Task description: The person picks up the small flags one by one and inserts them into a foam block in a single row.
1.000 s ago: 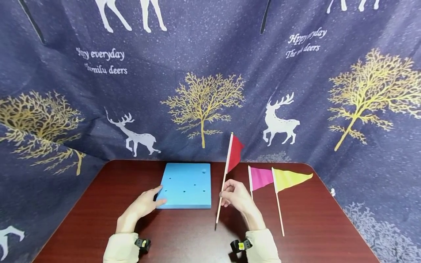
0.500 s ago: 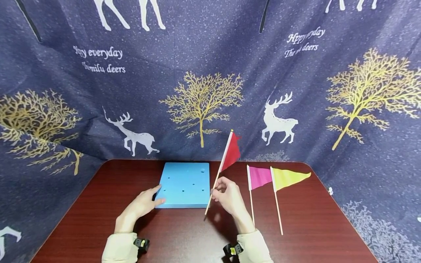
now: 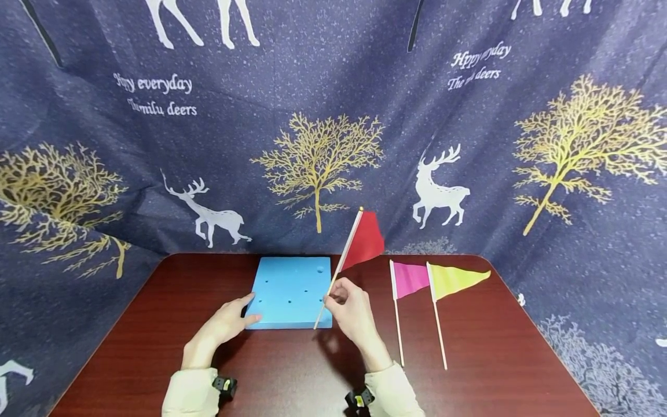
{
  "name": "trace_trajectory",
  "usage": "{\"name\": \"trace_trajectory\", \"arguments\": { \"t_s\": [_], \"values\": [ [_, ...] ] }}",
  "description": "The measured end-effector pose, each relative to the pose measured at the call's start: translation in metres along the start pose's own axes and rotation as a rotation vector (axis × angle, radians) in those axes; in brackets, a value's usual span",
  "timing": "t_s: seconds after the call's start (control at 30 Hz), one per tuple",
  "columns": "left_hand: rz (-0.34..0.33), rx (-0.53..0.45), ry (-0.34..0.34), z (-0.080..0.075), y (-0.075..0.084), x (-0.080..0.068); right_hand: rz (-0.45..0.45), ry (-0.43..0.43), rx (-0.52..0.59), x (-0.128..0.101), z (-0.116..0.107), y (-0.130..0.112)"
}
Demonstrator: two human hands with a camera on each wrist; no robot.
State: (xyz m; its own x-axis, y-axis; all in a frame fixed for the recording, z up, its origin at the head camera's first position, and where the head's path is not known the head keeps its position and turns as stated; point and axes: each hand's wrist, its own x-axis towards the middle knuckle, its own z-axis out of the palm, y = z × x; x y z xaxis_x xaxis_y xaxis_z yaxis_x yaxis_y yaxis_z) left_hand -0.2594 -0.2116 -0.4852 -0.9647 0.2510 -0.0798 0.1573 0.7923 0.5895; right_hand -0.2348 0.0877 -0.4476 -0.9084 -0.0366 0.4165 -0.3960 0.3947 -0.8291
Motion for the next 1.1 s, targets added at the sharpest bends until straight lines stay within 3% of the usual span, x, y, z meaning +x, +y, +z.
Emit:
{"name": "trace_trajectory", "arguments": {
  "t_s": [1.1],
  "values": [
    [0.003, 0.001, 0.034, 0.003, -0.003, 0.0, -0.03, 0.015, -0.035, 0.046, 0.061, -0.016]
  ]
}}
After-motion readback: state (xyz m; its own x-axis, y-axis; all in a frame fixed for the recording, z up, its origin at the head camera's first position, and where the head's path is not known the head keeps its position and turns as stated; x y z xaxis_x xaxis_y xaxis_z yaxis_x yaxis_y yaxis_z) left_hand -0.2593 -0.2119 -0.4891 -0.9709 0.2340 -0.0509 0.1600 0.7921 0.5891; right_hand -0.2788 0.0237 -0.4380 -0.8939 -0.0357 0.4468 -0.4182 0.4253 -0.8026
